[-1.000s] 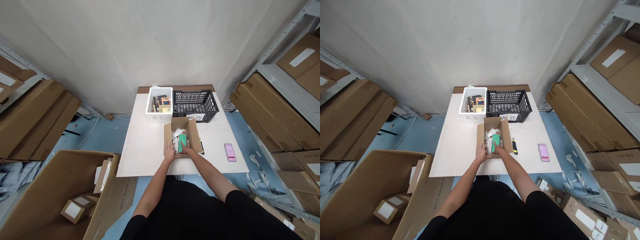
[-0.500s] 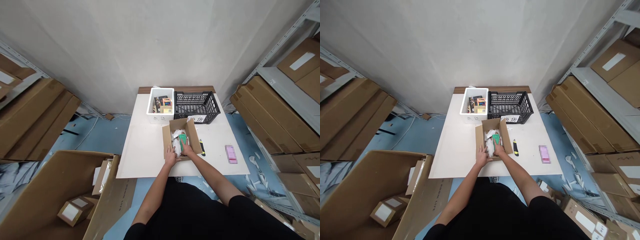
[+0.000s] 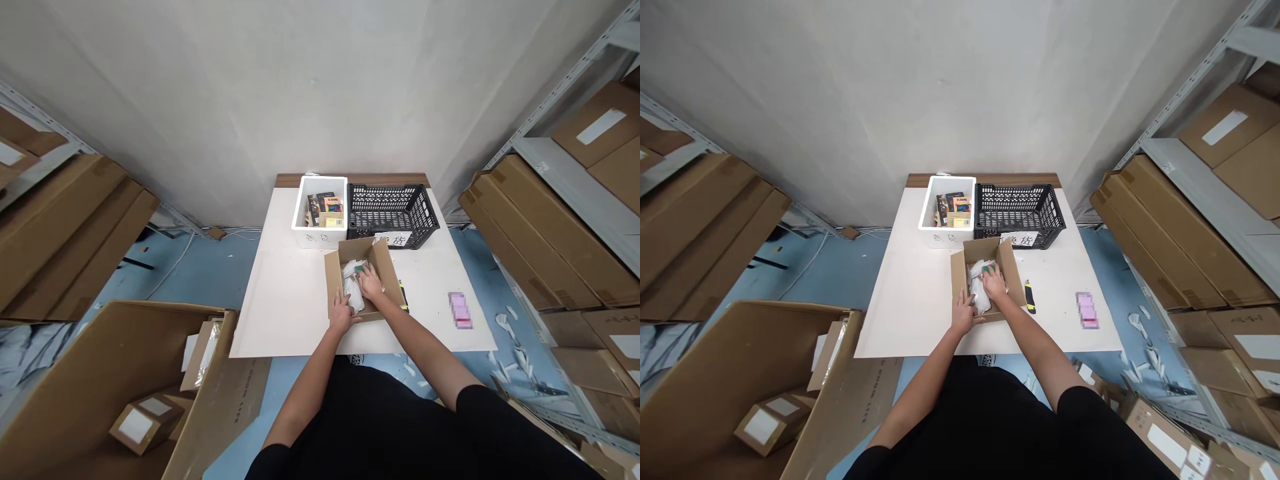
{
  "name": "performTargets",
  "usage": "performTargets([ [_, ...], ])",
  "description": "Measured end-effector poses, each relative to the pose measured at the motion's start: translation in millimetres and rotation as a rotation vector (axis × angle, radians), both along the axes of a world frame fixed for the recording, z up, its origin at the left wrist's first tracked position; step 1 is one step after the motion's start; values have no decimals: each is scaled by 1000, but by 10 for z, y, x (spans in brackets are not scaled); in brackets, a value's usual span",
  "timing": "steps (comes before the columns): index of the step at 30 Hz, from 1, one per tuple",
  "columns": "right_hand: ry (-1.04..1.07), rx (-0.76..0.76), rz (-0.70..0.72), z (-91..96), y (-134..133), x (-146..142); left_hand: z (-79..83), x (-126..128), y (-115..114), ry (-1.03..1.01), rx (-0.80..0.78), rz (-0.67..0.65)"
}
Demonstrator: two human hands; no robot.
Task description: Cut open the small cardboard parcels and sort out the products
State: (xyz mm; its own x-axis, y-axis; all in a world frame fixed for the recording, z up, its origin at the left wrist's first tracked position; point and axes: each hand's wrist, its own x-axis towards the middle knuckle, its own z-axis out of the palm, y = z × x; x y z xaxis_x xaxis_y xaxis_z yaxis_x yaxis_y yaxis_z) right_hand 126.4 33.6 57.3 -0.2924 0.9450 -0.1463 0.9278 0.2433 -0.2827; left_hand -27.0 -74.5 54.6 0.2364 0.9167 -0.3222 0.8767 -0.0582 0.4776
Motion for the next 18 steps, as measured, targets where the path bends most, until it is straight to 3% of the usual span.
performTargets([
  [5,3,19,-58,-39,43,-122,-8,-10,10,-15,7,-3],
  [9,-46,-51,-49,68,160,-158,-17,3,18,9,-5,18],
  [14,-36,4,34,379,156,-240,-26,-82,51,79,-32,10],
  [18,68,109,90,800,64,-312,-1,-309,108,129,-34,-28],
])
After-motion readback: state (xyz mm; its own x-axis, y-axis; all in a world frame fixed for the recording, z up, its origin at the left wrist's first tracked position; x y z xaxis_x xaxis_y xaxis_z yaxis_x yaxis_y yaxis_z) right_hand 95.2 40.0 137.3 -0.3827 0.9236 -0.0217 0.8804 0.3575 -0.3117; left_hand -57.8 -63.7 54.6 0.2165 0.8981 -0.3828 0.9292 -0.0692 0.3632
